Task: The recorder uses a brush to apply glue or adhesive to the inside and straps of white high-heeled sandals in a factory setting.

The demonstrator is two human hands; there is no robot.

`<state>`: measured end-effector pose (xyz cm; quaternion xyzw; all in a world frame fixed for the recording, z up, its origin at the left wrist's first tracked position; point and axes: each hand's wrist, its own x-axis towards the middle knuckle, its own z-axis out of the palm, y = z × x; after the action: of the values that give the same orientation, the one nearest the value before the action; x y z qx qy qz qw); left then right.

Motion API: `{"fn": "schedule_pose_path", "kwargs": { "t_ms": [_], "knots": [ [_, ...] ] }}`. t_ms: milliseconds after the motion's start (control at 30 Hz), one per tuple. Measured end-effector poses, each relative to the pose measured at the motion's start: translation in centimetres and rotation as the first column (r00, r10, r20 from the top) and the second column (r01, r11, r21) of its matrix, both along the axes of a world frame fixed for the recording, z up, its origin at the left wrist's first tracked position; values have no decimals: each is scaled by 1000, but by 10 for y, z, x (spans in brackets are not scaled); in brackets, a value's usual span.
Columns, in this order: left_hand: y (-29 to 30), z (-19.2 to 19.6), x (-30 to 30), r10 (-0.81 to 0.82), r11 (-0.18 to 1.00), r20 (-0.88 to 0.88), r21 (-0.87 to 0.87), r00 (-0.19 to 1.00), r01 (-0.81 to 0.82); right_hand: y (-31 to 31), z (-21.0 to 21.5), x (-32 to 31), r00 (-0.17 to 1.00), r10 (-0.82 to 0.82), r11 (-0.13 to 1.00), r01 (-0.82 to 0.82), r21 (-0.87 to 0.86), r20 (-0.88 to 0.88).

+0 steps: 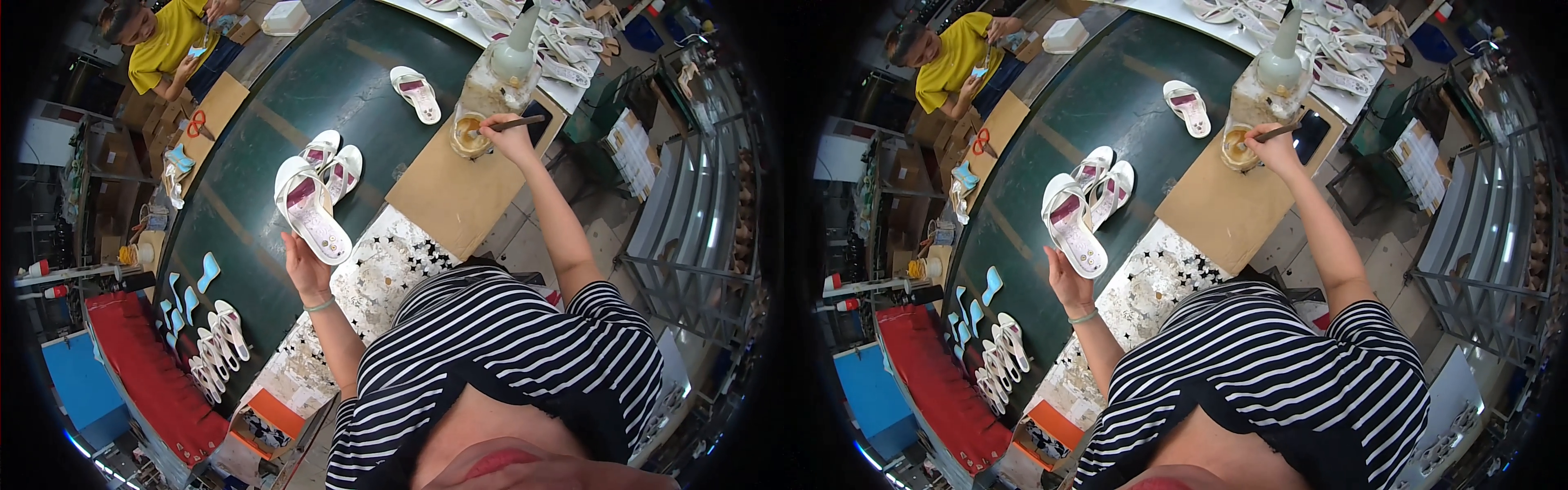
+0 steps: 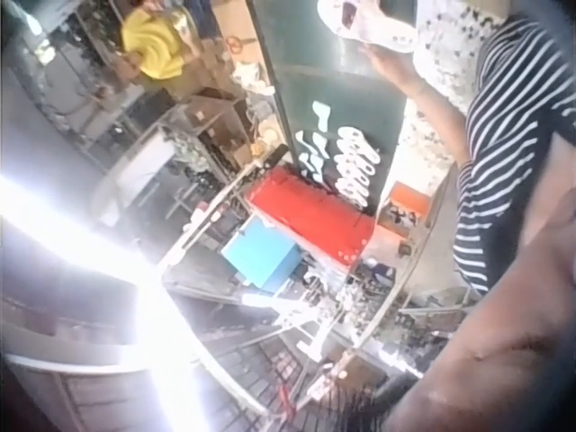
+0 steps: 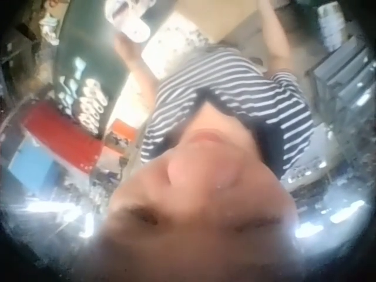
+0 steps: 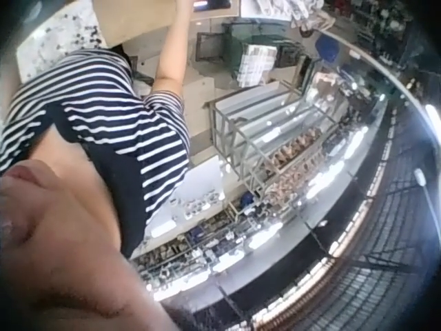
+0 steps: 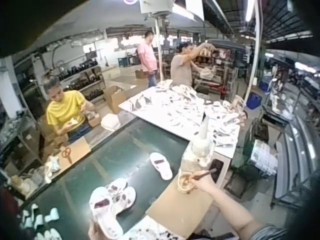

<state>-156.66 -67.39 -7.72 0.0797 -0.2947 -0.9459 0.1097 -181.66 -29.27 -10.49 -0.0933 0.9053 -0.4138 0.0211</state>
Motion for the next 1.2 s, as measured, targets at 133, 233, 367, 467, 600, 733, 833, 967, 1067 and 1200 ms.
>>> {"fn": "schedule_pose_path", "kwargs": {
  "t_ms": [133, 233, 367, 467, 600, 733, 833, 967, 1067, 1200],
  "knots": [
    [7, -10, -17, 95, 982, 154, -176, 984, -67, 8, -6, -7, 987, 40, 976, -5, -217, 159],
    [11, -13, -24, 175, 959, 214, -257, 961, -118, 19, 22, -2, 983, 75, 849, 24, -529, 165],
    [20, -19, -47, 250, 922, 268, -360, 930, -144, 39, -5, 2, 952, 83, 876, 71, -477, 295],
    [16, -35, -49, 241, 929, 255, -338, 936, -147, 28, 18, 19, 815, 325, 647, 177, -741, 479],
    [29, -27, -58, 207, 942, 212, -307, 955, -136, 49, 4, 16, 797, 442, 168, 379, -910, 413],
    [41, -5, -65, 161, 959, 189, -263, 969, -108, 70, -24, 19, 845, 111, 507, 405, -761, 524],
    [40, -3, -64, 76, 981, 108, -187, 991, -55, 47, 16, 48, 777, 362, 487, 314, -815, 516],
    [46, 18, -60, -4, 979, 42, -204, 999, 13, -41, 126, 100, 761, 639, 310, -117, -944, 116],
    [57, 37, -58, 31, 977, 46, -211, 998, -20, -83, 153, 113, 750, 654, 371, -429, -823, -97],
    [53, 46, -47, -8, 967, 45, -252, 999, 19, -117, 154, 126, 801, 569, 531, -530, -661, -185]
  ]
}}
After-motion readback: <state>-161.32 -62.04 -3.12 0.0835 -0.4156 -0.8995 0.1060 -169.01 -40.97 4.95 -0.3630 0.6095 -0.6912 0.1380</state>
